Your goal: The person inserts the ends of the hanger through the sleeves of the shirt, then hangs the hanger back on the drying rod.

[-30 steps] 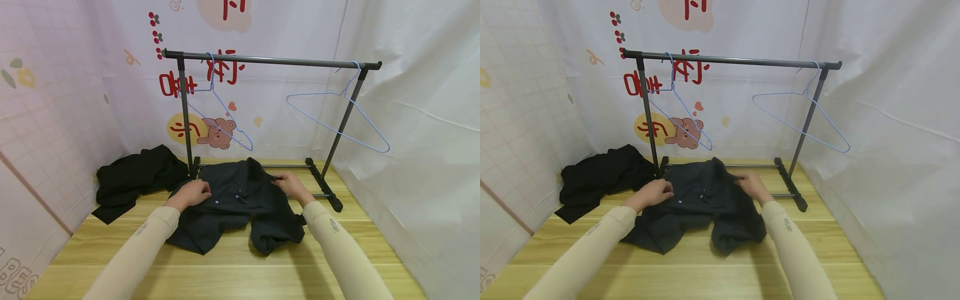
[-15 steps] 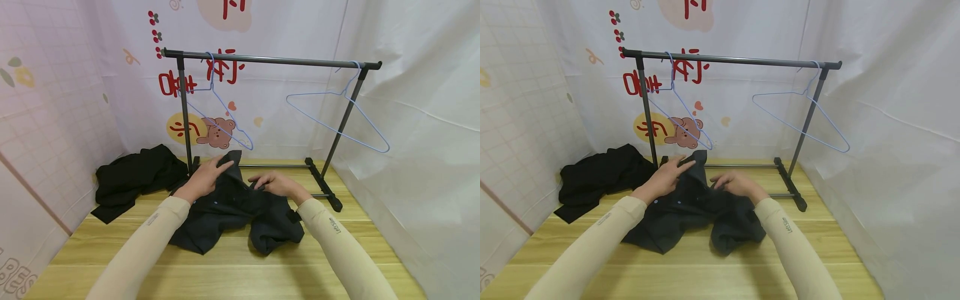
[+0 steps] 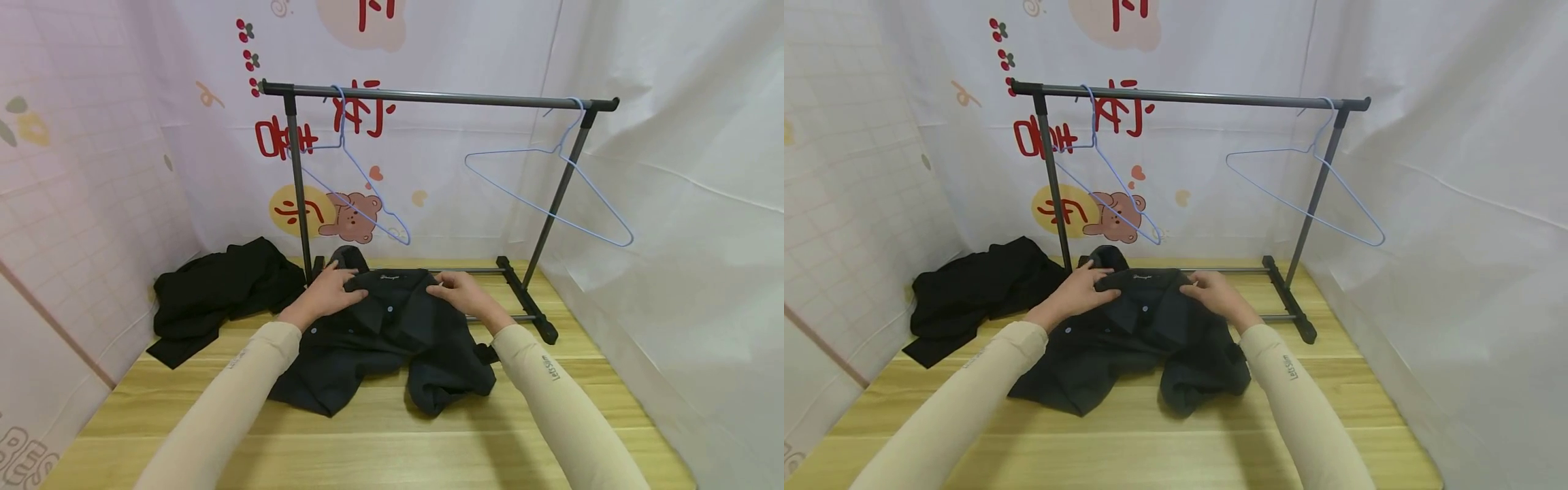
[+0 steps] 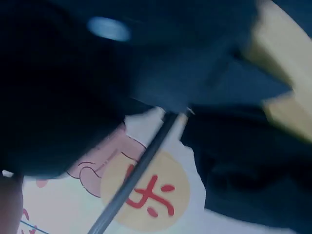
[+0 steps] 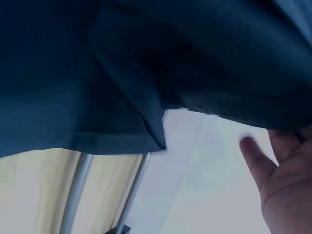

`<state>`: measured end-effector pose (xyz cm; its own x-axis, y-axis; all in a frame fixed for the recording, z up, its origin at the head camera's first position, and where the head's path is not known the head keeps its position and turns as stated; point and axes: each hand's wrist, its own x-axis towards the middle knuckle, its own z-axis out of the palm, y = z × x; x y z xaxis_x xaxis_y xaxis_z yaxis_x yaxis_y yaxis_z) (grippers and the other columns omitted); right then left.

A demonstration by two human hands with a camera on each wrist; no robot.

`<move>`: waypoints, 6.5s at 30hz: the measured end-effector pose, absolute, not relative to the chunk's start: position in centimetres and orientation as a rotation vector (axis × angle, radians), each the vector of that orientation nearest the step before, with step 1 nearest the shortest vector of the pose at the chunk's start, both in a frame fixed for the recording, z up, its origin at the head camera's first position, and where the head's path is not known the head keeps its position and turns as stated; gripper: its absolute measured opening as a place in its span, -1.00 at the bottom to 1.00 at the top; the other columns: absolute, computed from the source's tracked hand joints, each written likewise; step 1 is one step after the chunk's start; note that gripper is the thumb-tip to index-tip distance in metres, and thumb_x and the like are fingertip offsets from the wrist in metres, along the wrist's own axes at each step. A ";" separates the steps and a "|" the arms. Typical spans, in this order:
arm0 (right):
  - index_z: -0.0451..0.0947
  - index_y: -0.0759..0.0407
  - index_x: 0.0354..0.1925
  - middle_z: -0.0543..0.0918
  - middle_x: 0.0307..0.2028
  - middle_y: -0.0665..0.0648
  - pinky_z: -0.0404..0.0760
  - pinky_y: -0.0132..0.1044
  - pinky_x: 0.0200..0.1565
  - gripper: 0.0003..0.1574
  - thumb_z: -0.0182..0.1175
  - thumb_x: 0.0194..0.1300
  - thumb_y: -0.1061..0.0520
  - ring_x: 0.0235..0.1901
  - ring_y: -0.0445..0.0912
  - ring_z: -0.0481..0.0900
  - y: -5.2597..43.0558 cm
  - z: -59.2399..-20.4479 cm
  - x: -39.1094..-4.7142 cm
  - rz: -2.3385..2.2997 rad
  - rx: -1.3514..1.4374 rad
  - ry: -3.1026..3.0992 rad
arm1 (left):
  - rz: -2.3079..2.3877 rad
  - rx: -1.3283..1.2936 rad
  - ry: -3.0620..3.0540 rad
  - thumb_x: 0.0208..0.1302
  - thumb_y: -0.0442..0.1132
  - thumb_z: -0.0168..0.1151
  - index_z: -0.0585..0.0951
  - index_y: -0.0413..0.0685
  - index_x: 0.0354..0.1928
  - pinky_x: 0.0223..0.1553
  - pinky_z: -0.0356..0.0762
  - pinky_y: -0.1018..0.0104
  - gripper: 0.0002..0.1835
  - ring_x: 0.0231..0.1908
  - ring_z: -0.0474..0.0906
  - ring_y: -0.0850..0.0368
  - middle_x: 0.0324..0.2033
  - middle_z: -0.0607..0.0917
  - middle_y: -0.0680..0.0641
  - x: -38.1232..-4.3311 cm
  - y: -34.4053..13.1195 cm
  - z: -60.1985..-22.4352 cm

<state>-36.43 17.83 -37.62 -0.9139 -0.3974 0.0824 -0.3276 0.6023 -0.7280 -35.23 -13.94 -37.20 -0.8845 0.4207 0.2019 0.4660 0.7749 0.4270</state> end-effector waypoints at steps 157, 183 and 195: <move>0.45 0.37 0.25 0.48 0.18 0.45 0.41 0.26 0.10 -0.43 0.16 0.45 0.02 0.15 0.36 0.43 26.4 -32.8 -38.1 -1.067 -0.184 3.670 | -1.369 -0.258 -2.881 0.40 -0.22 0.25 0.53 -0.14 0.23 0.16 0.43 -0.08 -0.60 0.19 0.47 -0.14 0.16 0.57 -0.21 -34.0 -13.2 -43.7; 0.03 0.46 0.43 0.36 0.21 0.61 0.27 0.36 0.14 -0.12 -0.07 0.50 -0.15 0.15 0.55 0.32 35.3 -24.1 -39.6 -1.036 0.241 3.584 | -1.334 -0.254 -2.905 0.39 -0.21 0.26 0.53 -0.15 0.21 0.15 0.43 -0.07 -0.61 0.17 0.48 -0.14 0.13 0.58 -0.21 -34.3 -13.0 -43.3; 0.56 0.26 0.21 0.65 0.03 0.36 0.39 0.06 0.11 -0.55 0.00 0.50 0.10 0.07 0.27 0.56 32.4 -23.8 -39.9 -1.314 0.388 3.610 | -1.325 -0.262 -2.895 0.39 -0.21 0.26 0.55 -0.15 0.18 0.14 0.43 -0.08 -0.63 0.16 0.48 -0.14 0.12 0.59 -0.21 -34.0 -13.0 -43.3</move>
<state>-39.88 32.43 -23.83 -0.7347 0.3888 0.5560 -0.0595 0.7794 -0.6237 -34.04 -13.02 -43.28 -0.9852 0.1703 0.0197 0.1262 0.6430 0.7554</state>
